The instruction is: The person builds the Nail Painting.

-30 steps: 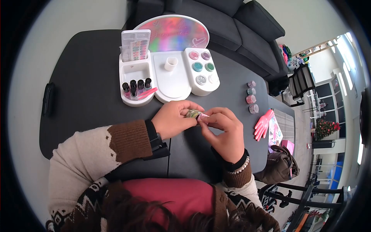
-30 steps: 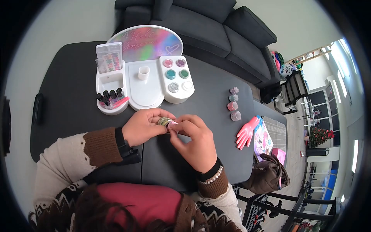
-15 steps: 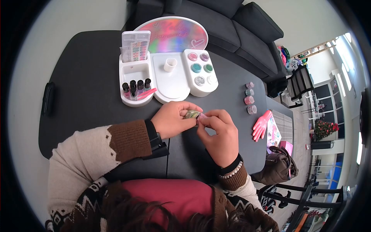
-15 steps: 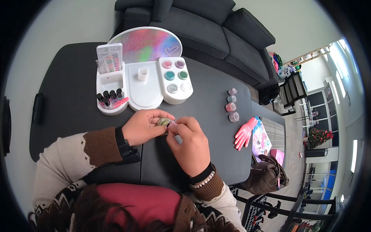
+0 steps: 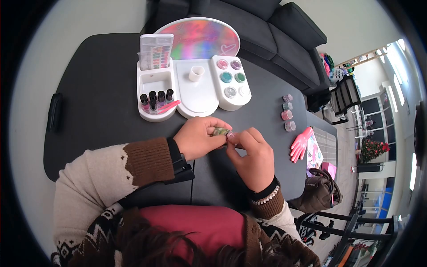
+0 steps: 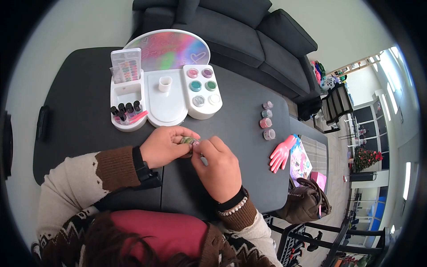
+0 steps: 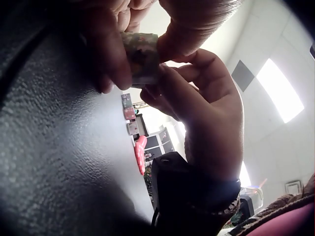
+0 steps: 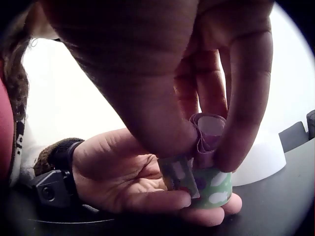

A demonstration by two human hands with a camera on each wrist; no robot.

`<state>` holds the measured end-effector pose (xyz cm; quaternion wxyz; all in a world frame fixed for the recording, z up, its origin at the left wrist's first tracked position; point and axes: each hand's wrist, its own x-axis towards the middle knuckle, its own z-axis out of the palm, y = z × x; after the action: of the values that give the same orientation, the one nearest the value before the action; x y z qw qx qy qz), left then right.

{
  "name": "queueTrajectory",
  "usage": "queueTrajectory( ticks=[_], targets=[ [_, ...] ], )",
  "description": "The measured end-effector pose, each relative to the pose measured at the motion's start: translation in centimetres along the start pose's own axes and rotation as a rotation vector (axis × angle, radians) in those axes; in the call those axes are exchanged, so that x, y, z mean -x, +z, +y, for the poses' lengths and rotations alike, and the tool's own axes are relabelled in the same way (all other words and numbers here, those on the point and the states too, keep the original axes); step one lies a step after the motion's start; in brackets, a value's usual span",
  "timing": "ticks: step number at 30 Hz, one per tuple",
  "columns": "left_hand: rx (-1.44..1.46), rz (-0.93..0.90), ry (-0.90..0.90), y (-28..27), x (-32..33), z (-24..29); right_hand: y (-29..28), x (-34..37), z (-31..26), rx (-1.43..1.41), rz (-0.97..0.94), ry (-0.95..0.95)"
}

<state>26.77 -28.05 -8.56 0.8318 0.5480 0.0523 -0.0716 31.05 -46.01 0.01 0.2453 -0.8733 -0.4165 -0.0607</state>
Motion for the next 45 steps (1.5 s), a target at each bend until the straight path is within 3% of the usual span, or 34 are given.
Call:
queueTrajectory(
  ticks=[9, 27, 33, 35, 41, 45],
  targets=[
    [-0.054, -0.007, -0.032, 0.1, 0.3, 0.8, 0.4, 0.2, 0.2, -0.077, 0.028, 0.074],
    [0.021, -0.053, -0.026, -0.2, 0.2, 0.1, -0.6, 0.1, -0.3, 0.048, -0.052, -0.071],
    [0.116, -0.062, -0.095, -0.3, 0.2, 1.3, 0.2, -0.2, 0.7, 0.034, 0.053, -0.021],
    [0.140, -0.058, -0.102, -0.2, 0.3, 1.6, 0.6, -0.4, 1.1, 0.012, 0.117, -0.111],
    [0.229, -0.066, -0.068, -0.2, 0.8, 2.9, -0.1, -0.8, 0.7, -0.136, 0.040, -0.236],
    [0.225, -0.007, 0.065, 0.1, 1.5, 4.3, -1.7, -0.8, 1.6, -0.234, 0.159, -0.167]
  ],
)
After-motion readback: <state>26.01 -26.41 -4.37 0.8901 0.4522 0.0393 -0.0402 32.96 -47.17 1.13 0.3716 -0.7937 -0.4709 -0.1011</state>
